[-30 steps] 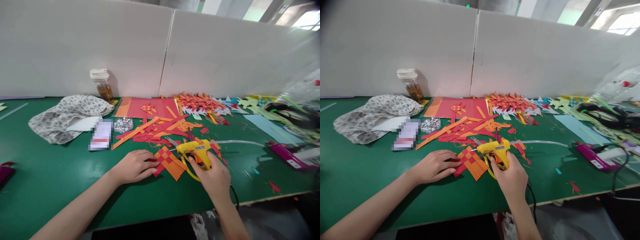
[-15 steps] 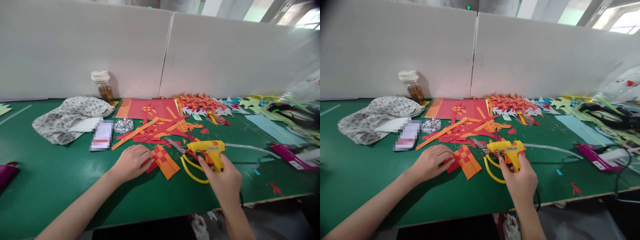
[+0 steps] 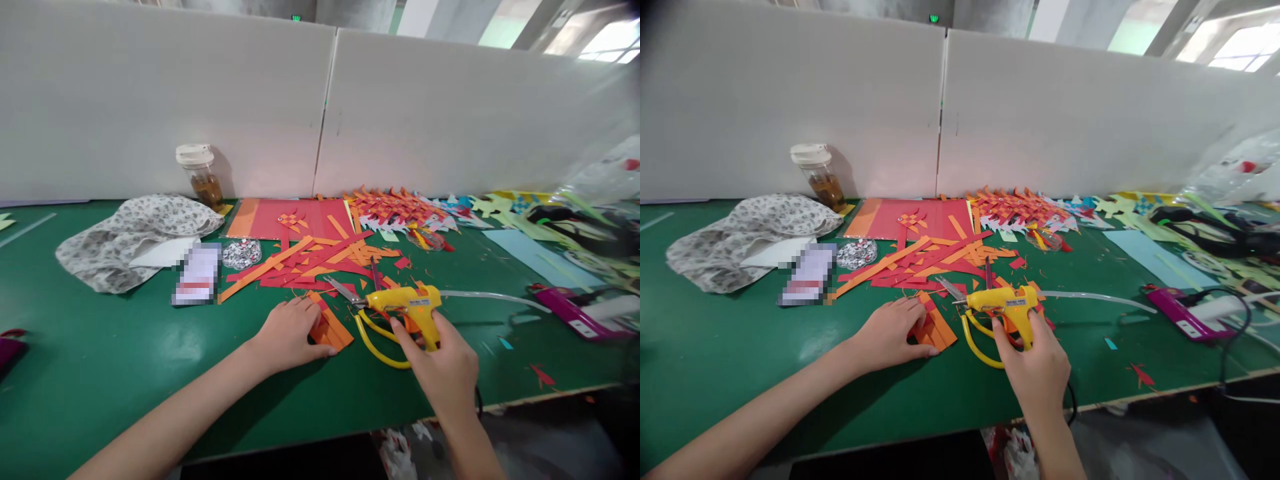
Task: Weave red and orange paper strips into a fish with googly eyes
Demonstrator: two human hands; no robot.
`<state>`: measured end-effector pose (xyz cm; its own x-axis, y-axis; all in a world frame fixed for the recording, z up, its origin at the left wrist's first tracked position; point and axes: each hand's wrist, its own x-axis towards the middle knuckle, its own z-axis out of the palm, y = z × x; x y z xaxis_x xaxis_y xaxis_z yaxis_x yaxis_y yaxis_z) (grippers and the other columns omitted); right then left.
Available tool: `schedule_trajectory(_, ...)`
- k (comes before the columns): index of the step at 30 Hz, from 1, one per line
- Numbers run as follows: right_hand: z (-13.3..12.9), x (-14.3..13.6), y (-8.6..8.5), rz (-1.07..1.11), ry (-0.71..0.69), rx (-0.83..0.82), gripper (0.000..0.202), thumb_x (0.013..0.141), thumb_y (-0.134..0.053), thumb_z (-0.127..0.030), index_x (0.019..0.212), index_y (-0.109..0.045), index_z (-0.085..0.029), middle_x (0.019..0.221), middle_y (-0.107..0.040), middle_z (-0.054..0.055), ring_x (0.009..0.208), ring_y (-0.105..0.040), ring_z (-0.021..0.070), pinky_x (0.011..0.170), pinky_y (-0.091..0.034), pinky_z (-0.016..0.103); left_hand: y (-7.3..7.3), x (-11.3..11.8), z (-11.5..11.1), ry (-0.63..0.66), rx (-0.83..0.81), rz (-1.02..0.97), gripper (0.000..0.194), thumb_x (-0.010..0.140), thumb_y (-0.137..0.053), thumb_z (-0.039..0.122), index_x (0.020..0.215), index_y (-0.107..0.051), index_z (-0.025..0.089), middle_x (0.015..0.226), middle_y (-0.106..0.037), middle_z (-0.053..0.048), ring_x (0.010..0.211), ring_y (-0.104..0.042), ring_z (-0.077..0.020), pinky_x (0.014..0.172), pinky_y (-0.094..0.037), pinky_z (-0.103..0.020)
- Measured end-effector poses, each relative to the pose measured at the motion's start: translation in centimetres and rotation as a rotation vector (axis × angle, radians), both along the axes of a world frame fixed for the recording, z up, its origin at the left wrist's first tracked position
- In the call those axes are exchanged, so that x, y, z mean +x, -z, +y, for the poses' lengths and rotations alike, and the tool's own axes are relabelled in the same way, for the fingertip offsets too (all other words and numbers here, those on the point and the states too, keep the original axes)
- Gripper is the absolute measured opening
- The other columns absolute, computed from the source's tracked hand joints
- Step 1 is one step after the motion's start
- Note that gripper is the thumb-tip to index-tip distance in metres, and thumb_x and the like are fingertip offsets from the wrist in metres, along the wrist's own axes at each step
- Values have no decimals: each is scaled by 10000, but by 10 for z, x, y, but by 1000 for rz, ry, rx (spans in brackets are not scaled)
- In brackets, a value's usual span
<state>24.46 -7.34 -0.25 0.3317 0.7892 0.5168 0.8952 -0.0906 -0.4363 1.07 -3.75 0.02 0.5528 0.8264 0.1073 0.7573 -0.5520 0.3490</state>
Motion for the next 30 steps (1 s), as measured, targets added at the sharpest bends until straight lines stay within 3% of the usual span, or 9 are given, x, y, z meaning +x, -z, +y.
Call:
schedule_trajectory(3,-2,2,1,-16,-21,9,370,702,-562,-561,742,-568,-194,574,-579,19,524,-538,180,507,-365,264,-3,-6,3,23,-59,-59,377,784,-503,574,737,-494,201,770,-596,-24,714,-562,-191,577,-421,-287)
schedule_trajectory(7,-5,0,7,-113,-63,52,363,734,-560,-528,828,-585,-178,689,-630,47,572,-558,173,533,-381,256,-7,-15,6,64,-157,-145,261,878,-433,421,774,-535,204,800,-610,-14,764,-570,-171,635,-444,-273)
schedule_trajectory(13,-7,-12,16,-316,-160,114,373,780,-542,-492,911,-585,-145,746,-647,76,639,-588,191,538,-378,250,-9,-25,9,74,-250,-277,219,914,-375,300,851,-567,215,852,-649,-2,760,-597,-148,674,-458,-262)
schedule_trajectory(18,-5,-21,17,-331,-199,111,387,779,-544,-498,921,-583,-140,779,-653,78,673,-601,190,558,-390,246,-8,-25,10,55,-288,-298,190,902,-409,331,894,-563,220,880,-670,-3,787,-615,-161,664,-459,-261)
schedule_trajectory(25,-5,-15,7,-247,-86,60,404,753,-534,-552,849,-595,-164,684,-627,52,586,-567,179,511,-353,247,-12,-23,8,-19,-288,-246,451,943,-191,455,906,-572,215,891,-659,-33,823,-617,-183,727,-455,-293)
schedule_trajectory(30,-6,-4,-2,-136,-42,49,410,739,-520,-580,786,-587,-179,632,-606,41,558,-548,182,517,-362,256,-13,-9,6,-24,-122,-20,340,921,-303,424,851,-555,207,847,-644,-44,784,-612,-198,629,-446,-277)
